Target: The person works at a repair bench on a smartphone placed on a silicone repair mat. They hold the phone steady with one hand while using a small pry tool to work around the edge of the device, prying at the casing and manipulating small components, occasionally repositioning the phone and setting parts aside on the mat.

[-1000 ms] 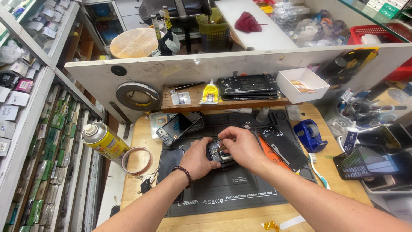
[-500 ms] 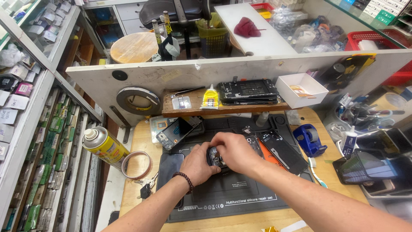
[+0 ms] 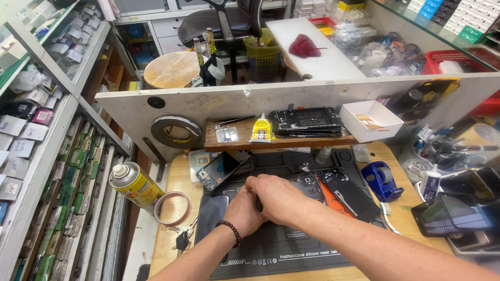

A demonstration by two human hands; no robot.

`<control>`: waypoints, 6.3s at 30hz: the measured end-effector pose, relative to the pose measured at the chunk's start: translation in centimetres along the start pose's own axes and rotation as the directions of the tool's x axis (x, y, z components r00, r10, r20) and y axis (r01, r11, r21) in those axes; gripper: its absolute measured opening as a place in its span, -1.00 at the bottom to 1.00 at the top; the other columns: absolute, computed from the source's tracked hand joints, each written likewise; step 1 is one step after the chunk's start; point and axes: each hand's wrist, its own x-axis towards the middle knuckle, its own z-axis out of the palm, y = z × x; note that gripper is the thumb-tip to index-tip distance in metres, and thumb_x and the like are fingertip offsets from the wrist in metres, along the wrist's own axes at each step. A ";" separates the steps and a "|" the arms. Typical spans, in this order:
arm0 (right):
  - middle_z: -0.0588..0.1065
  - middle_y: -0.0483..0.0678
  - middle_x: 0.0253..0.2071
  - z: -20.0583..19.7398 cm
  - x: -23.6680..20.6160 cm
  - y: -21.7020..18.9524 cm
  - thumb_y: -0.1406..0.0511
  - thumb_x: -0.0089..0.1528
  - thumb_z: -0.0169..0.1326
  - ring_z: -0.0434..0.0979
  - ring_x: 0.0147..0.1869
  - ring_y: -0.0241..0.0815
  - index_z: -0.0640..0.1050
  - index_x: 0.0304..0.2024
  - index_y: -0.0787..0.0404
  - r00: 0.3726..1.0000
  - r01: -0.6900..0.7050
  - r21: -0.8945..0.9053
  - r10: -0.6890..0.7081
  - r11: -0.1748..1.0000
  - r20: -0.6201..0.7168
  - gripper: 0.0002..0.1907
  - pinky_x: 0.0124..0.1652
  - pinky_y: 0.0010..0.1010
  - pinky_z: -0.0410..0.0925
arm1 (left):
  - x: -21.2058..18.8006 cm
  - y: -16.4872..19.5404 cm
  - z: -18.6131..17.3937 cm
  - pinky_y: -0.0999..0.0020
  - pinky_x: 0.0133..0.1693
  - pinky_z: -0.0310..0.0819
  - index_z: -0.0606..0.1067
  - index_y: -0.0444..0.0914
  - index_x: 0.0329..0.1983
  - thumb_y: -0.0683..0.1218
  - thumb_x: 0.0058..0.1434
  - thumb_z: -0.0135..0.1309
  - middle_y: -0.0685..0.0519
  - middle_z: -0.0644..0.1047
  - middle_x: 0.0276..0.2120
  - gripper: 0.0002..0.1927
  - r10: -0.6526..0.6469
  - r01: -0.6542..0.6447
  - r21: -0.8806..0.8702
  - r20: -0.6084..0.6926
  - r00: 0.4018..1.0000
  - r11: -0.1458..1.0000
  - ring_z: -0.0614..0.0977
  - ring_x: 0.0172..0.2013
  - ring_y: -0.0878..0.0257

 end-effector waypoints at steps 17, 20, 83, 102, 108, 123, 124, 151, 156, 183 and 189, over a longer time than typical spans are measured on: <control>0.61 0.05 -0.16 0.4 -0.2 0.0 0.42 0.11 0.01 0.62 -0.03 0.08 0.63 -0.12 0.17 0.973 -0.230 0.234 0.229 0.945 0.032 -0.69 -0.05 -0.14 0.45 | 0.6 -2.0 1.9 0.18 0.04 0.48 0.54 -0.25 -0.11 -0.11 0.10 0.25 -0.08 0.52 -0.01 -0.71 -0.115 0.109 -0.078 -0.082 0.990 0.991 0.58 0.04 0.00; 0.58 0.09 -0.15 0.5 -0.2 0.0 0.42 0.13 0.01 0.59 -0.02 0.13 0.62 -0.10 0.19 0.978 -0.200 0.228 0.209 0.953 -0.016 -0.70 -0.04 -0.10 0.43 | 0.2 -1.5 1.6 0.17 0.04 0.47 0.55 -0.19 -0.06 -0.14 0.09 0.21 -0.03 0.55 -0.01 -0.69 -0.119 0.106 -0.170 -0.066 0.991 0.980 0.60 0.04 0.03; 0.58 -0.07 -0.19 3.4 -1.1 6.6 0.46 0.27 0.06 0.62 -0.09 -0.30 0.58 -0.07 0.28 0.841 -0.366 0.844 0.527 0.393 0.119 -0.81 -0.12 -0.48 0.53 | 0.7 -2.9 1.9 0.28 -0.17 0.52 0.47 -0.18 -0.11 -0.10 0.02 0.34 0.09 0.54 -0.36 -0.62 -0.087 0.083 -0.114 -0.031 0.996 0.990 0.61 -0.26 0.20; 0.58 -0.08 -0.16 2.7 -1.4 6.0 0.46 0.27 0.04 0.63 -0.05 -0.29 0.58 -0.06 0.28 0.844 -0.380 0.820 0.523 0.429 0.118 -0.79 -0.09 -0.47 0.54 | 0.6 -2.4 1.4 0.29 -0.18 0.51 0.48 -0.18 -0.07 -0.12 0.02 0.34 0.11 0.52 -0.38 -0.60 -0.088 0.090 -0.120 0.016 0.996 0.989 0.60 -0.28 0.24; 0.60 -0.08 -0.17 2.3 -1.2 5.8 0.47 0.25 0.04 0.64 -0.07 -0.30 0.59 -0.07 0.27 0.877 -0.362 0.765 0.473 0.532 0.086 -0.78 -0.10 -0.46 0.55 | 0.7 -2.4 1.4 0.30 -0.18 0.51 0.49 -0.17 -0.07 -0.11 0.02 0.35 0.12 0.51 -0.38 -0.60 -0.106 0.109 -0.113 0.029 0.994 0.988 0.59 -0.28 0.24; 0.58 -0.07 -0.16 1.7 -1.3 6.1 0.46 0.25 0.07 0.64 -0.05 -0.28 0.57 -0.07 0.31 0.854 -0.331 0.880 0.505 0.340 0.126 -0.81 -0.10 -0.45 0.55 | 1.0 -3.1 2.0 0.27 -0.25 0.56 0.58 -0.26 -0.28 -0.06 0.15 0.23 0.03 0.65 -0.43 -0.82 -0.044 0.024 -0.233 -0.079 0.996 0.972 0.67 -0.39 0.20; 0.58 -0.05 -0.16 1.8 -1.4 6.3 0.46 0.25 0.08 0.64 -0.05 -0.26 0.57 -0.07 0.31 0.843 -0.333 0.887 0.522 0.320 0.128 -0.80 -0.11 -0.44 0.55 | 0.9 -3.1 1.9 0.25 -0.25 0.56 0.60 -0.26 -0.30 -0.06 0.16 0.21 0.00 0.66 -0.44 -0.83 -0.040 0.020 -0.212 -0.087 0.995 0.977 0.68 -0.39 0.17; 0.56 -0.02 -0.16 -0.2 -5.1 10.9 0.46 0.25 0.09 0.64 -0.06 -0.22 0.55 -0.05 0.32 0.680 -0.306 0.951 0.710 0.051 0.181 -0.79 -0.09 -0.43 0.56 | 14.3 -0.9 4.6 -0.01 0.02 0.51 0.65 -0.03 -0.09 -0.02 0.28 -0.05 -0.11 0.60 -0.03 -0.73 -0.112 0.147 0.208 -0.172 0.979 0.967 0.61 0.00 -0.13; 0.58 -0.03 -0.18 0.0 -4.3 9.4 0.44 0.25 0.10 0.65 -0.07 -0.23 0.56 -0.07 0.29 0.702 -0.320 0.941 0.695 0.111 0.157 -0.81 -0.11 -0.46 0.54 | 11.3 -0.3 2.8 -0.02 0.02 0.50 0.63 -0.07 -0.04 -0.04 0.30 -0.07 -0.16 0.62 -0.08 -0.71 -0.020 0.046 0.125 -0.203 0.979 0.991 0.61 -0.02 -0.16; 0.67 0.00 -0.23 2.3 -1.7 5.6 0.46 0.20 0.03 0.69 -0.13 -0.18 0.62 -0.10 0.23 0.941 -0.227 0.573 0.328 0.788 -0.078 -0.75 -0.10 -0.35 0.51 | 1.0 0.4 -0.8 0.14 0.13 0.42 0.37 -0.15 0.25 0.07 -0.13 0.47 -0.05 0.47 0.14 -0.13 0.001 -0.024 0.177 0.127 0.992 0.984 0.51 0.17 0.00; 0.61 0.19 -0.26 -0.2 -1.4 2.4 0.29 0.21 0.11 0.60 -0.11 0.21 0.58 -0.19 0.25 0.987 -0.132 0.088 0.139 0.987 -0.082 -0.83 -0.14 -0.02 0.44 | 0.7 0.8 -1.1 0.14 0.14 0.42 0.37 -0.07 0.27 0.05 -0.12 0.46 -0.01 0.48 0.12 -0.16 -0.038 0.016 0.164 0.128 0.991 0.986 0.51 0.17 0.01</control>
